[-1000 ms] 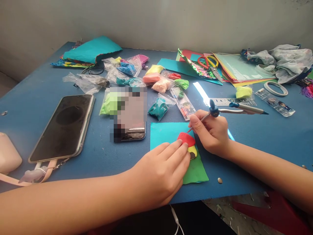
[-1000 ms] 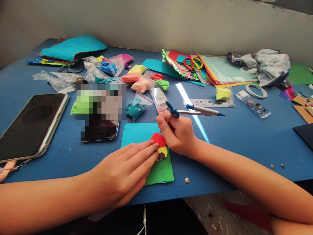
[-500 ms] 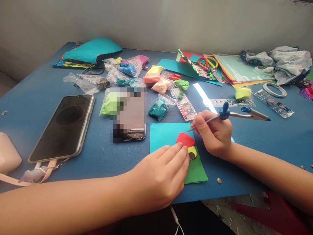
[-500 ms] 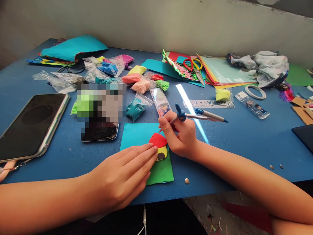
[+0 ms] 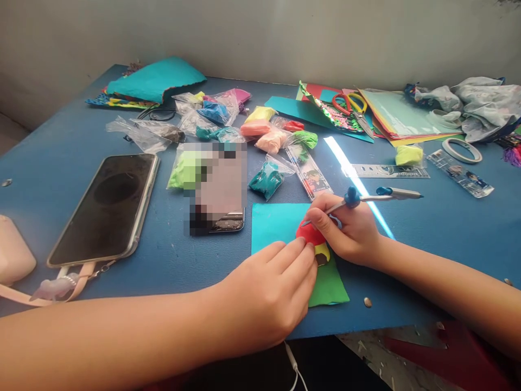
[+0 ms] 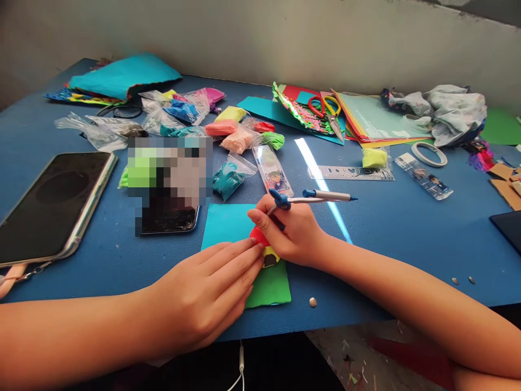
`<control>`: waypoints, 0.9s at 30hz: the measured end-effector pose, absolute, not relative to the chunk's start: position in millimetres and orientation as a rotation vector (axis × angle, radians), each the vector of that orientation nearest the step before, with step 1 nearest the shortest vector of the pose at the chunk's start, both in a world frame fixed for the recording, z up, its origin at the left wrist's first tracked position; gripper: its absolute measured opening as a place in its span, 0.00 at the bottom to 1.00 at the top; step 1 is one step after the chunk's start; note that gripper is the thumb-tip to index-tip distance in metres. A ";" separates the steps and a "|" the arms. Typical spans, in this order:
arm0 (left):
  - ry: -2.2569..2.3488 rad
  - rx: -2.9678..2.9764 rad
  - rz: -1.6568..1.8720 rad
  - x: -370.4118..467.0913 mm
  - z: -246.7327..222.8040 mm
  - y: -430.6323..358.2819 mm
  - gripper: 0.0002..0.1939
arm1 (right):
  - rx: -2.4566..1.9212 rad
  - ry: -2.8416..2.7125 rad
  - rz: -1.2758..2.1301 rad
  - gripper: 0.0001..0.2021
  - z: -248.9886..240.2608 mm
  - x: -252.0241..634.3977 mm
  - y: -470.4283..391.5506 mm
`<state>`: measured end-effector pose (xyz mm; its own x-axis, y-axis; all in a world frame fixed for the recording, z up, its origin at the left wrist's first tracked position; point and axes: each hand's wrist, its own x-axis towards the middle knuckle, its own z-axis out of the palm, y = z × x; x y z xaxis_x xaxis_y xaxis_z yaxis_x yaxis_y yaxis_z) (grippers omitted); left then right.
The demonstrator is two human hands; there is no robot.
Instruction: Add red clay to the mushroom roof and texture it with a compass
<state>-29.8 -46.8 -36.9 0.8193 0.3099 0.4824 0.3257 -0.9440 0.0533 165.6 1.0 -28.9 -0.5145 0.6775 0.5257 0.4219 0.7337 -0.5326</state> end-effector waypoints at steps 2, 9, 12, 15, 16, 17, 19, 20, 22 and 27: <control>-0.514 -2.957 -0.773 -29.5 -36.5 -46.9 0.15 | -0.822 -2.193 0.443 0.10 -29.1 165.7 1.1; -0.501 -2.921 -0.777 -28.5 -37.1 -45.0 0.15 | -0.801 -2.212 0.478 0.10 -30.3 163.9 1.5; -0.496 -2.920 -0.780 -28.7 -37.7 -44.9 0.15 | -0.811 -2.224 0.485 0.10 -30.9 164.1 1.4; -0.490 -2.924 -0.789 -29.0 -38.2 -45.4 0.15 | -0.835 -2.183 0.477 0.11 -31.5 165.8 1.3; -0.493 -2.926 -0.788 -29.1 -38.4 -45.5 0.15 | -0.840 -2.164 0.466 0.11 -31.7 166.4 1.3; -0.495 -2.927 -0.787 -29.2 -38.5 -45.7 0.15 | -0.840 -2.150 0.457 0.11 -31.8 166.9 1.4; -0.498 -2.932 -0.775 -29.3 -38.7 -45.8 0.15 | -0.834 -2.160 0.457 0.11 -31.7 167.3 1.4; -0.499 -2.936 -0.769 -29.3 -38.7 -45.9 0.15 | -0.829 -2.177 0.457 0.11 -31.3 167.3 1.4; -0.498 -2.942 -0.763 -29.4 -38.7 -45.9 0.15 | -0.827 -2.206 0.447 0.11 -30.3 166.7 1.2; -0.489 -2.953 -0.749 -29.8 -37.8 -46.0 0.15 | -0.831 -2.248 0.469 0.11 -29.1 165.4 0.5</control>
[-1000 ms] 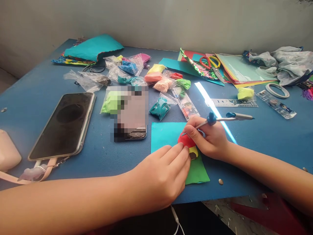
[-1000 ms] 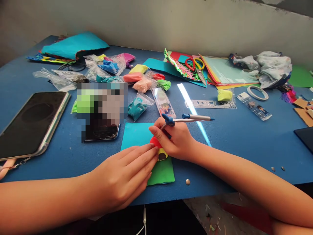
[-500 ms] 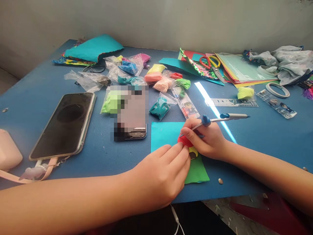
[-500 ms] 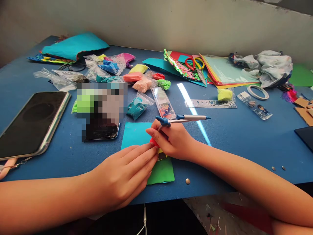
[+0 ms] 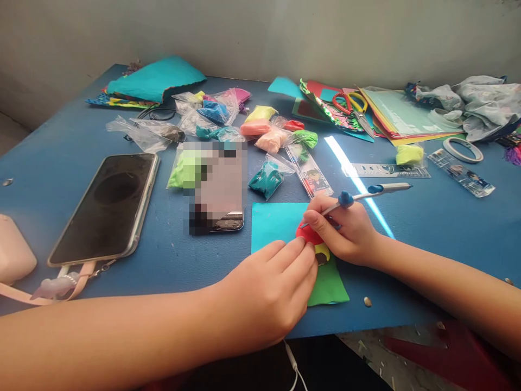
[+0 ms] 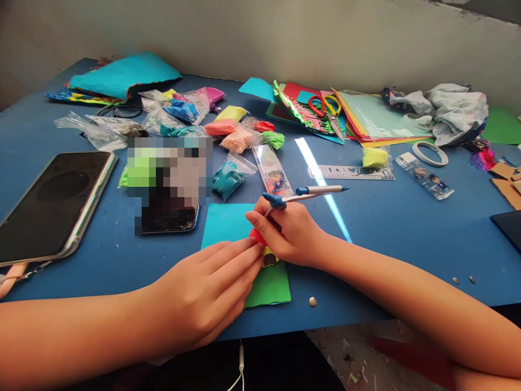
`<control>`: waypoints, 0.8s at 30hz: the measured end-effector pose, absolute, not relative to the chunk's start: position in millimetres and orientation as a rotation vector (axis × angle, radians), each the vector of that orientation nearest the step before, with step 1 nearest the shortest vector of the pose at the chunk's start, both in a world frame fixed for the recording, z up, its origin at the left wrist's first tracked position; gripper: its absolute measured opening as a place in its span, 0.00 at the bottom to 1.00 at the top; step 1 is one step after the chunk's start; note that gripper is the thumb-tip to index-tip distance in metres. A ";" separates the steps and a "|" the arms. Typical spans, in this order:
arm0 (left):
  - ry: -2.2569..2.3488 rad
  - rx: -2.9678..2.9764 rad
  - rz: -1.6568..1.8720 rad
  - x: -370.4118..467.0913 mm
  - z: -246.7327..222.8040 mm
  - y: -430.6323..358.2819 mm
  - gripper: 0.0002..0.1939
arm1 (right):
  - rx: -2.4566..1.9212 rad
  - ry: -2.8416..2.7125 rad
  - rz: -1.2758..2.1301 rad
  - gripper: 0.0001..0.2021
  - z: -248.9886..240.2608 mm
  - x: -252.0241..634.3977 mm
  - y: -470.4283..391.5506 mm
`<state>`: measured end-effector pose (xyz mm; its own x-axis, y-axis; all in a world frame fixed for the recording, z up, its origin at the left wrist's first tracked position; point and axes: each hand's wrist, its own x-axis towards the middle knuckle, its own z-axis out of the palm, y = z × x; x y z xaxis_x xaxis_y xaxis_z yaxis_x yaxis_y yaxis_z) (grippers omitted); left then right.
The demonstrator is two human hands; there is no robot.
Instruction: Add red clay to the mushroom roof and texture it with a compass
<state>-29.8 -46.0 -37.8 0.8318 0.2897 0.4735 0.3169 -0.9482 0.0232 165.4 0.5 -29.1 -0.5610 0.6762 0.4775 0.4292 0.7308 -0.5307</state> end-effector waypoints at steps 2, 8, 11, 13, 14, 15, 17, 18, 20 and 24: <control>-0.490 -2.949 -0.759 -30.0 -37.5 -46.0 0.15 | -0.826 -2.235 0.466 0.11 -29.8 166.0 0.4; -0.502 -2.936 -0.759 -30.1 -38.2 -46.0 0.16 | -0.855 -2.191 0.451 0.12 -31.1 167.6 0.5; -0.503 -2.942 -0.746 -29.7 -38.8 -45.7 0.16 | -0.855 -2.238 0.438 0.12 -30.4 167.4 0.0; -0.495 -2.942 -0.753 -29.5 -39.2 -45.5 0.15 | -0.849 -2.222 0.433 0.12 -30.6 167.7 -0.3; -0.490 -2.941 -0.759 -29.5 -39.4 -45.4 0.15 | -0.850 -2.201 0.431 0.12 -30.8 168.0 -0.4; -0.486 -2.939 -0.767 -29.6 -39.5 -45.4 0.15 | -0.854 -2.180 0.429 0.12 -31.0 168.3 -0.5; -0.489 -2.938 -0.771 -29.6 -39.5 -45.5 0.15 | -0.864 -2.167 0.423 0.12 -31.3 168.8 -0.3; -0.494 -2.941 -0.769 -29.6 -39.4 -45.6 0.15 | -0.863 -2.181 0.416 0.12 -31.2 169.0 -0.1; -0.499 -2.942 -0.770 -29.5 -39.1 -45.8 0.15 | -0.853 -2.225 0.401 0.12 -30.9 168.8 0.3; -0.496 -2.938 -0.780 -29.1 -38.7 -45.6 0.15 | -0.821 -2.234 0.391 0.11 -30.7 168.0 0.0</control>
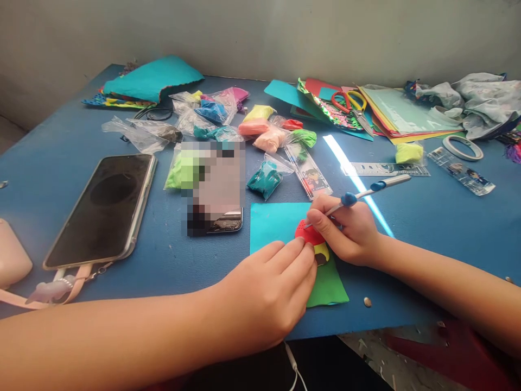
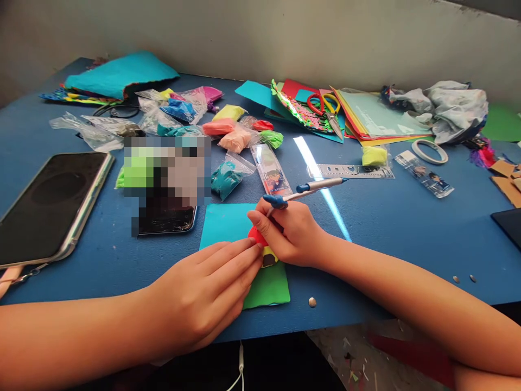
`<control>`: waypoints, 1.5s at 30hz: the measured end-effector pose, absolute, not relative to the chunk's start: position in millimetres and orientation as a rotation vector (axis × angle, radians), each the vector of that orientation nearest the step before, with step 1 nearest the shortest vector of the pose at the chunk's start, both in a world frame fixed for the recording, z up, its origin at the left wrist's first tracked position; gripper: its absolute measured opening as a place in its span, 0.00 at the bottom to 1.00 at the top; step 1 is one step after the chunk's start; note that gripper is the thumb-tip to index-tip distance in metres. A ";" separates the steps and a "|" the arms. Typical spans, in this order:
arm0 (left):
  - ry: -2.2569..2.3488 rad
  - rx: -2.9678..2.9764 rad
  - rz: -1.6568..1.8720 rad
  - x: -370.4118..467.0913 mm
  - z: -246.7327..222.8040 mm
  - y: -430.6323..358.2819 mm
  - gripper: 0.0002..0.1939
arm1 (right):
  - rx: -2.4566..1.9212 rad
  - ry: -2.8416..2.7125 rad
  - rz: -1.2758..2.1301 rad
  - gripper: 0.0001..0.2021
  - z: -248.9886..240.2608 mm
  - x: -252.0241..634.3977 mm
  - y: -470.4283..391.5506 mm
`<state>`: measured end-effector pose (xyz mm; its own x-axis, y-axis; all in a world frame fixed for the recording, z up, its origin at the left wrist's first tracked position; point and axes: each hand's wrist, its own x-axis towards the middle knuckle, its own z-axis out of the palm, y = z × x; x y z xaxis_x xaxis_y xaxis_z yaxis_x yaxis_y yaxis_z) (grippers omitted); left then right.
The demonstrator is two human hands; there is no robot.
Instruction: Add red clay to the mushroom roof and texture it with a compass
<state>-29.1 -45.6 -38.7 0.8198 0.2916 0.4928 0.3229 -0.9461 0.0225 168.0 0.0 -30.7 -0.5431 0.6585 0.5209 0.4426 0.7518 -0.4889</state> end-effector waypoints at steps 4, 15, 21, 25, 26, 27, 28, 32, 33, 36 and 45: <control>-0.499 -2.938 -0.775 -29.0 -38.8 -45.5 0.14 | -0.822 -2.154 0.420 0.11 -32.0 168.3 0.1; -0.503 -2.918 -0.779 -29.6 -39.2 -46.2 0.15 | -0.847 -2.150 0.374 0.11 -33.0 170.0 -0.5; -0.509 -2.932 -0.795 -28.8 -39.0 -45.6 0.16 | -0.839 -2.180 0.365 0.12 -33.9 170.8 -0.7; -0.494 -2.936 -0.791 -28.5 -39.2 -44.8 0.16 | -0.850 -2.159 0.331 0.12 -33.6 170.6 -0.3; -0.493 -2.940 -0.784 -28.6 -39.3 -44.7 0.16 | -0.847 -2.175 0.337 0.12 -33.6 170.3 0.1; -0.495 -2.945 -0.774 -28.8 -39.3 -44.6 0.16 | -0.840 -2.194 0.344 0.12 -33.6 170.0 0.5; -0.496 -2.949 -0.770 -28.9 -39.4 -44.6 0.17 | -0.831 -2.206 0.347 0.12 -33.8 169.8 0.7; -0.498 -2.946 -0.770 -29.5 -39.0 -44.7 0.17 | -0.835 -2.161 0.325 0.12 -34.2 170.0 0.5; -0.498 -2.944 -0.768 -29.6 -38.8 -44.8 0.16 | -0.840 -2.151 0.322 0.11 -34.1 170.0 0.4; -0.503 -2.934 -0.752 -29.8 -38.3 -45.0 0.16 | -0.854 -2.173 0.334 0.12 -33.2 169.5 0.4; -0.499 -2.921 -0.756 -29.4 -37.7 -44.7 0.16 | -0.840 -2.125 0.289 0.11 -33.5 170.3 -0.2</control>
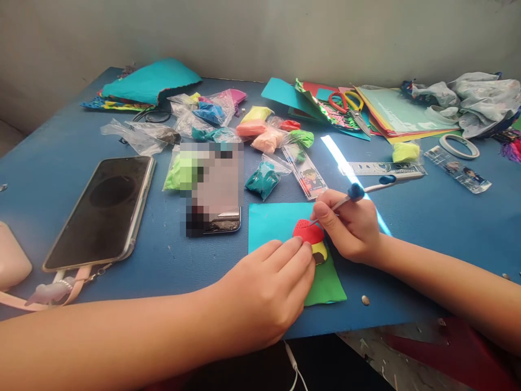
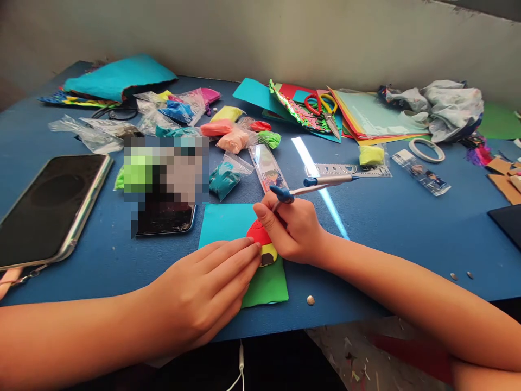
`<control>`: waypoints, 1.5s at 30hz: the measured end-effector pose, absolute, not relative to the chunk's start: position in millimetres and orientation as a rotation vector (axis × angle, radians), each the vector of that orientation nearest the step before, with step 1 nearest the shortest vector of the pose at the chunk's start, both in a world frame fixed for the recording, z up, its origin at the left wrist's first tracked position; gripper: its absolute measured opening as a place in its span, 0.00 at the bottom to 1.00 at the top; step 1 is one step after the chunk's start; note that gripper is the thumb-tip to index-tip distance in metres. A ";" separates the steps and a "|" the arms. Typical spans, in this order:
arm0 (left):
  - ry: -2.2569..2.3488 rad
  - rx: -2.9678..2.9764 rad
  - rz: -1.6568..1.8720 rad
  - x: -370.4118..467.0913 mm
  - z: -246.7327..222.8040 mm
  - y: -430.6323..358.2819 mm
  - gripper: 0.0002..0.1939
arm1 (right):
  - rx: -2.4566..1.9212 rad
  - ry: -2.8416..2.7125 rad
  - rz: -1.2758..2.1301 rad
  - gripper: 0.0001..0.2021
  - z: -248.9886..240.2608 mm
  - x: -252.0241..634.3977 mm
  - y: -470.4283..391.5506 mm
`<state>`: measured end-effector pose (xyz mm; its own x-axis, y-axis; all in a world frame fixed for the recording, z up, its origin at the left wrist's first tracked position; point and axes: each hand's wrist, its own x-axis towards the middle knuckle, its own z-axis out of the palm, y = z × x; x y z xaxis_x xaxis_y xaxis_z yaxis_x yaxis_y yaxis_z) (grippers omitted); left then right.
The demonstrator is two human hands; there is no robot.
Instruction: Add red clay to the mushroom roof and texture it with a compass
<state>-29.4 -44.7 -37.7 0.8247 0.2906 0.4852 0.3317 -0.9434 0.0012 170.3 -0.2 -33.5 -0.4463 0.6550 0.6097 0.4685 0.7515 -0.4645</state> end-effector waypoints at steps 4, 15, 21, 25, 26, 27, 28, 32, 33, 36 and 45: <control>-0.511 -2.920 -0.752 -29.1 -37.0 -44.9 0.16 | -0.859 -2.196 0.308 0.12 -33.1 170.4 -0.1; -0.528 -2.957 -0.737 -29.3 -36.7 -43.9 0.17 | -0.869 -2.182 0.312 0.12 -31.4 170.1 0.4; -0.549 -2.980 -0.768 -28.0 -35.2 -43.8 0.16 | -0.918 -2.155 0.278 0.12 -31.8 171.0 -0.7; -0.583 -2.986 -0.735 -28.5 -34.2 -44.0 0.16 | -0.908 -2.137 0.261 0.13 -31.2 170.6 0.0; -0.596 -2.985 -0.727 -28.6 -33.8 -44.0 0.16 | -0.906 -2.123 0.258 0.13 -31.2 170.2 0.2; -0.604 -2.984 -0.718 -28.6 -33.5 -44.0 0.16 | -0.910 -2.116 0.257 0.12 -31.2 169.9 0.3; -0.605 -2.983 -0.715 -28.5 -33.3 -43.9 0.16 | -0.917 -2.120 0.259 0.12 -31.3 169.6 0.4; -0.589 -2.976 -0.714 -27.9 -33.4 -43.6 0.17 | -0.944 -2.155 0.239 0.13 -31.4 169.4 0.2; -0.588 -2.971 -0.715 -27.7 -33.7 -43.5 0.17 | -0.949 -2.144 0.232 0.13 -31.4 169.6 0.0; -0.585 -2.959 -0.718 -27.5 -34.1 -43.5 0.17 | -0.976 -2.126 0.235 0.14 -31.4 170.0 -0.2; -0.574 -2.984 -0.692 -28.6 -34.7 -44.3 0.17 | -0.994 -2.094 0.298 0.14 -30.6 168.1 1.2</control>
<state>-28.6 -44.3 -34.7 0.8337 0.3468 0.4298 0.3581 -0.9319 0.0572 168.1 1.2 -30.6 -0.3875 0.7371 0.5537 0.5536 0.6663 -0.4996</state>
